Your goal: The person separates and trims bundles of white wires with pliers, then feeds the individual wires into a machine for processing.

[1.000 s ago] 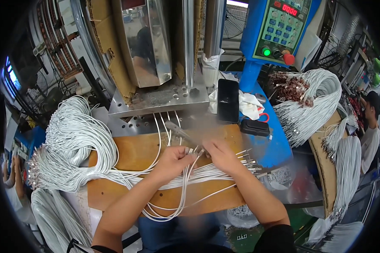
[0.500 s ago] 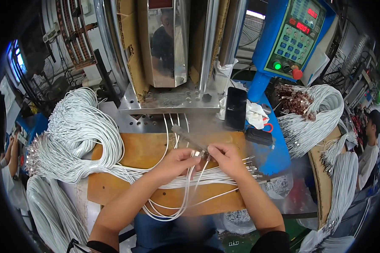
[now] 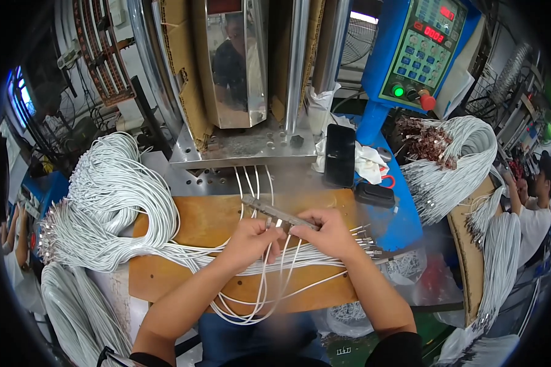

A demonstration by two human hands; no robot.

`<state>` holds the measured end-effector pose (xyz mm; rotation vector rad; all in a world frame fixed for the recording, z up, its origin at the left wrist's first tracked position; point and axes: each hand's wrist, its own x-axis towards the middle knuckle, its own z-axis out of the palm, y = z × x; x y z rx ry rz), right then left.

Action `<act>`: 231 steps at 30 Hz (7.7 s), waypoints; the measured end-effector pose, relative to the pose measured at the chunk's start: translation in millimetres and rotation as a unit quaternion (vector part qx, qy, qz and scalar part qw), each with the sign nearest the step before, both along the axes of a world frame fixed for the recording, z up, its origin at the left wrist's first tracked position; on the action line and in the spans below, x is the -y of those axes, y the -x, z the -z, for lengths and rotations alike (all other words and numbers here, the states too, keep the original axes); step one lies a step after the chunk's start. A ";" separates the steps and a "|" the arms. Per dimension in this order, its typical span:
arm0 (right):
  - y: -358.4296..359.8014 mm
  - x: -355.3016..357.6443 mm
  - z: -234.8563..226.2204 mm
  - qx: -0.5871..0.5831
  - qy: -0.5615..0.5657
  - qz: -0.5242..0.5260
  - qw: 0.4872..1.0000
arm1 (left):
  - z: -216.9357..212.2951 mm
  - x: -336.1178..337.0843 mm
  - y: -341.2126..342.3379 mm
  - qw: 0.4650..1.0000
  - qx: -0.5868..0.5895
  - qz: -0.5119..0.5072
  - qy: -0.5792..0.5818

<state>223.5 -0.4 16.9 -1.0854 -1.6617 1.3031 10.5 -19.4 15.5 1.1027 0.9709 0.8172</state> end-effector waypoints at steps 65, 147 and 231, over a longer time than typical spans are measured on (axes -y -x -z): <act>31.5 -226.3 30.2 0.375 -0.351 0.072 0.855 | -9.8 -93.8 55.8 0.963 0.249 0.014 0.102; 77.9 -178.1 6.2 0.422 -0.357 -0.027 0.833 | -49.6 -135.0 75.8 0.770 -0.515 0.015 -0.376; 25.8 79.4 -20.5 0.443 -0.333 -0.033 0.831 | 6.0 16.3 217.0 0.640 -0.537 -0.065 -0.546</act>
